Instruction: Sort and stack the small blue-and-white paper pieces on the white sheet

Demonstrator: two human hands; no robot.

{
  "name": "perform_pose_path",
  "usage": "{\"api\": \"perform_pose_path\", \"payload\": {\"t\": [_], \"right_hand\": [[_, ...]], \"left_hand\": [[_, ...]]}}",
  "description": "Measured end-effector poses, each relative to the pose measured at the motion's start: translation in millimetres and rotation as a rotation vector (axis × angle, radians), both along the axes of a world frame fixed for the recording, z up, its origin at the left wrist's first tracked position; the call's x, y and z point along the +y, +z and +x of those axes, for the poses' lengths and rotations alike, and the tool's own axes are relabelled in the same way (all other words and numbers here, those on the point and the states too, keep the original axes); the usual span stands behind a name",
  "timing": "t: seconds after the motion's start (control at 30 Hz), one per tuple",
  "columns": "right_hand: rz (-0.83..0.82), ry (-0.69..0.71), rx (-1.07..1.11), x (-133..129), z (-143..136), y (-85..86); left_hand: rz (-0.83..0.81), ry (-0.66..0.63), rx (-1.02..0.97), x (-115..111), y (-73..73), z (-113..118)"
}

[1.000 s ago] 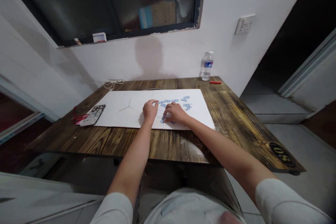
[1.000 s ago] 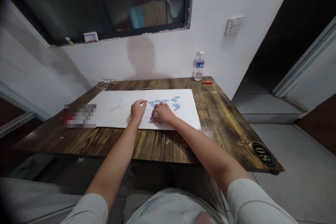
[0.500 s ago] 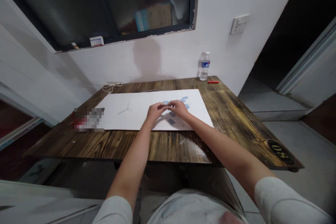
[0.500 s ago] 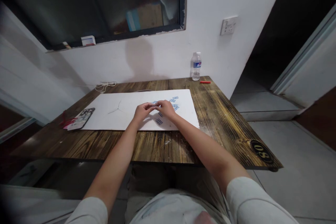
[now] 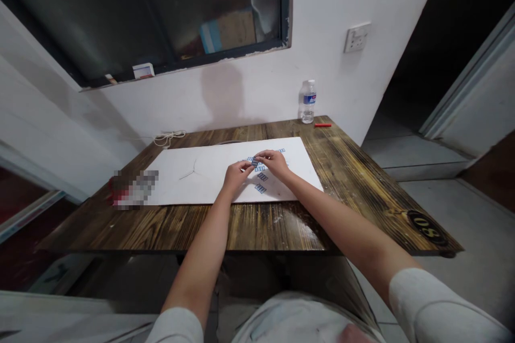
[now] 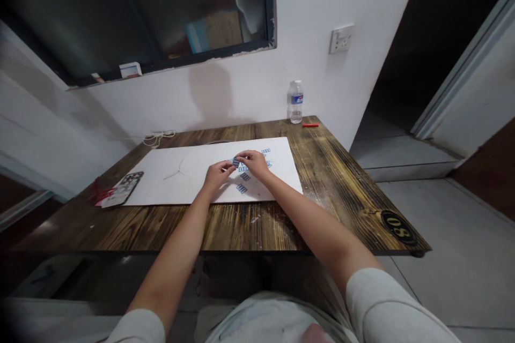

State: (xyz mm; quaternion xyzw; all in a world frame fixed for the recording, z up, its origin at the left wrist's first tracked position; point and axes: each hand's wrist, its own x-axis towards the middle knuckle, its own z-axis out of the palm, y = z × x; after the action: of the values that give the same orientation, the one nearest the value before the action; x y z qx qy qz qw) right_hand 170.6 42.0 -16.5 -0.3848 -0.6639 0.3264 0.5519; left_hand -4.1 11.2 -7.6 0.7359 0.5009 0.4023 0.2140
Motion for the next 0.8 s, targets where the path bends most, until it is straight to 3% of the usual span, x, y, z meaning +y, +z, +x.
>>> {"api": "perform_pose_path", "payload": {"t": [0.23, 0.43, 0.5, 0.67, 0.8], "right_hand": [[-0.011, 0.168, 0.041, 2.7, -1.9, -3.7], [-0.011, 0.133, 0.034, 5.9, 2.4, -3.5], [-0.015, 0.166, -0.072, 6.9, 7.4, -2.2], [0.093, 0.512, -0.503, 6.5, 19.6, 0.7], [0.221, 0.499, -0.768, 1.5, 20.6, -0.1]], "left_hand": [[-0.06, -0.052, -0.279, 6.3, -5.4, 3.0], [-0.129, 0.058, -0.473, 10.6, -1.7, 0.5], [-0.137, 0.124, -0.52, 10.7, -0.3, -0.9], [-0.161, 0.198, -0.581, 10.6, -0.2, -3.3], [-0.159, 0.198, -0.574, 10.6, -1.2, -3.5]]}}
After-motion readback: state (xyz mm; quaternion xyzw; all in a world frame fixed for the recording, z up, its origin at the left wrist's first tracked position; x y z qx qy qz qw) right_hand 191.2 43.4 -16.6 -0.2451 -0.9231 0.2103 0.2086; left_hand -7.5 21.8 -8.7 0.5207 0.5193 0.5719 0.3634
